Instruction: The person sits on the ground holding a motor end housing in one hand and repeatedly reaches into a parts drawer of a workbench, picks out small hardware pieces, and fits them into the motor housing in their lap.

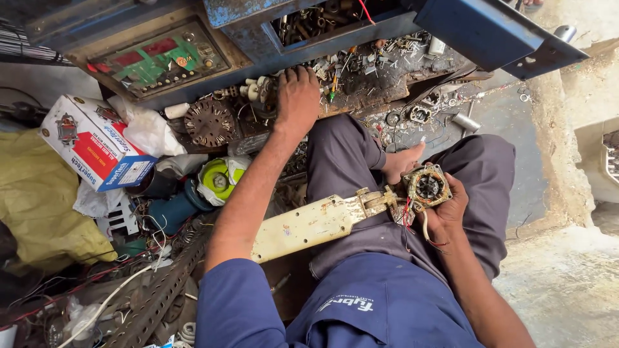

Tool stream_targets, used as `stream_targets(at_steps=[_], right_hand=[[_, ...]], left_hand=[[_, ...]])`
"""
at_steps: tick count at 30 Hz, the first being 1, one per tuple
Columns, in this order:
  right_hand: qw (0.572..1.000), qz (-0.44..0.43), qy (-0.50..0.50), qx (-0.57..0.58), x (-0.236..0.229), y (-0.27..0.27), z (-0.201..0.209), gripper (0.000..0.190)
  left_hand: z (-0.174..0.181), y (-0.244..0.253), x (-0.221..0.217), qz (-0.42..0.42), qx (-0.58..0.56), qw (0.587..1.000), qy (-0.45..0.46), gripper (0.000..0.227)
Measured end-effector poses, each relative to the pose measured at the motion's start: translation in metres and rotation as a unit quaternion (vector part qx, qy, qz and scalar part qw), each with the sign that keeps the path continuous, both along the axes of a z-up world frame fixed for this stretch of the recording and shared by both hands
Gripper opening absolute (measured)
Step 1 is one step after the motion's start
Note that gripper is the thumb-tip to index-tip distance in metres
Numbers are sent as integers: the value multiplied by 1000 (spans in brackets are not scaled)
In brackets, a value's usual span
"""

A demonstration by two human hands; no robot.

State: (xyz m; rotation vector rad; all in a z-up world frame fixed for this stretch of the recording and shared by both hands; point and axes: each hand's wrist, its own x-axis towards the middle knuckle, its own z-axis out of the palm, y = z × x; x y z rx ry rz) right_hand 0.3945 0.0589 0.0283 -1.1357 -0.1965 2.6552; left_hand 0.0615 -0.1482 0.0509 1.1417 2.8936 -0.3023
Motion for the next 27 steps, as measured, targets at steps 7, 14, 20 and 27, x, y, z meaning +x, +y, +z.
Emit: stream_targets(at_steps=[7,14,20,27], right_hand=[[1000,-5,7,-10,-3,-2,6,43],[1000,-2,-13,-6,-3,-5,11,39],[999,-16,-36,-9,-2,-4,5,39],[1000,2,20,2,-1,-1,6,45]], left_hand=[[4,22,6,-16,-27,998,-54,43],[-24,62,5,-164,155,974,-14,47],[-74,106,-13,-64,231,959,-153,31],[-76,134,-13,14,252,966,-59,17]])
